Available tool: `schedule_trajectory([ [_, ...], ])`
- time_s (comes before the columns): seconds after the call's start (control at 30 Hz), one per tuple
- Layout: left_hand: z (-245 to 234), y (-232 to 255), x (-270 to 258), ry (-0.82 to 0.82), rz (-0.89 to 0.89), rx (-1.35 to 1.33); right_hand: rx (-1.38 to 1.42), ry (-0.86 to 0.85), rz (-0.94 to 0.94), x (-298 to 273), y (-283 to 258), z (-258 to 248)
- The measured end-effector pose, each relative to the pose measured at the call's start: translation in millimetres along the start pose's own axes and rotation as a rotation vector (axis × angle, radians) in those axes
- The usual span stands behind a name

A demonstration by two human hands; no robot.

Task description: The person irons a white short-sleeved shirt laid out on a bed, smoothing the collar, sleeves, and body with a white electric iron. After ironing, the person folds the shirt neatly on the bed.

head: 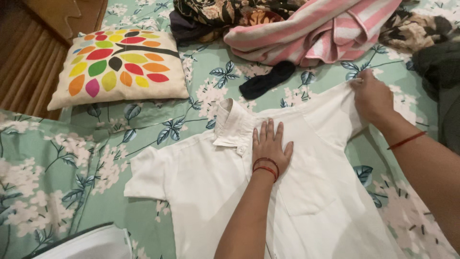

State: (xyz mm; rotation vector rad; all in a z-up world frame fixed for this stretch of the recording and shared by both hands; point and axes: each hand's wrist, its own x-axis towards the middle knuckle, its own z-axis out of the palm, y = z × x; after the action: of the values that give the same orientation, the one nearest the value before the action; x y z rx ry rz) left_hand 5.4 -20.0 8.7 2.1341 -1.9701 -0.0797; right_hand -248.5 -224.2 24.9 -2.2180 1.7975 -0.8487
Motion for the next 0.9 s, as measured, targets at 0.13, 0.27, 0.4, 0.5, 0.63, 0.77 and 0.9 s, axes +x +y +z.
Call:
schedule_trajectory([
  [0.13, -1.0, -1.1, 7.3, 0.029, -0.045, -0.016, -0.145, -0.067, -0.065, -6.9, -11.6, -0.9],
  [0.27, 0.0, -2.1, 11.7, 0.031, -0.064, -0.004, -0.342, 0.150, -0.249, -16.0, -27.2, 7.3],
  [0.4, 2.7, -5.3, 17.2, 0.048, -0.052, 0.017, 0.051, -0.040, -0.493, -42.9, -52.2, 26.9],
  [0.5, 9.1, -6.0, 21.4, 0.048, -0.050, 0.027, 0.100, -0.301, -0.521, -61.5, -59.8, 39.6],
  [0.63, 12.8, -11.7, 36.0, 0.006, -0.040, 0.083, -0.079, -0.209, -0.383, -62.9, -59.6, 48.9],
  [0.77, -0.5, -40.4, 74.3, 0.044, -0.025, 0.196, -0.089, -0.173, -0.352, -57.8, -52.9, 59.3],
  [0.9, -26.5, -62.8, 101.2, -0.152, -0.105, 0.266, -0.112, -0.183, -0.343, -55.3, -49.3, 62.2],
])
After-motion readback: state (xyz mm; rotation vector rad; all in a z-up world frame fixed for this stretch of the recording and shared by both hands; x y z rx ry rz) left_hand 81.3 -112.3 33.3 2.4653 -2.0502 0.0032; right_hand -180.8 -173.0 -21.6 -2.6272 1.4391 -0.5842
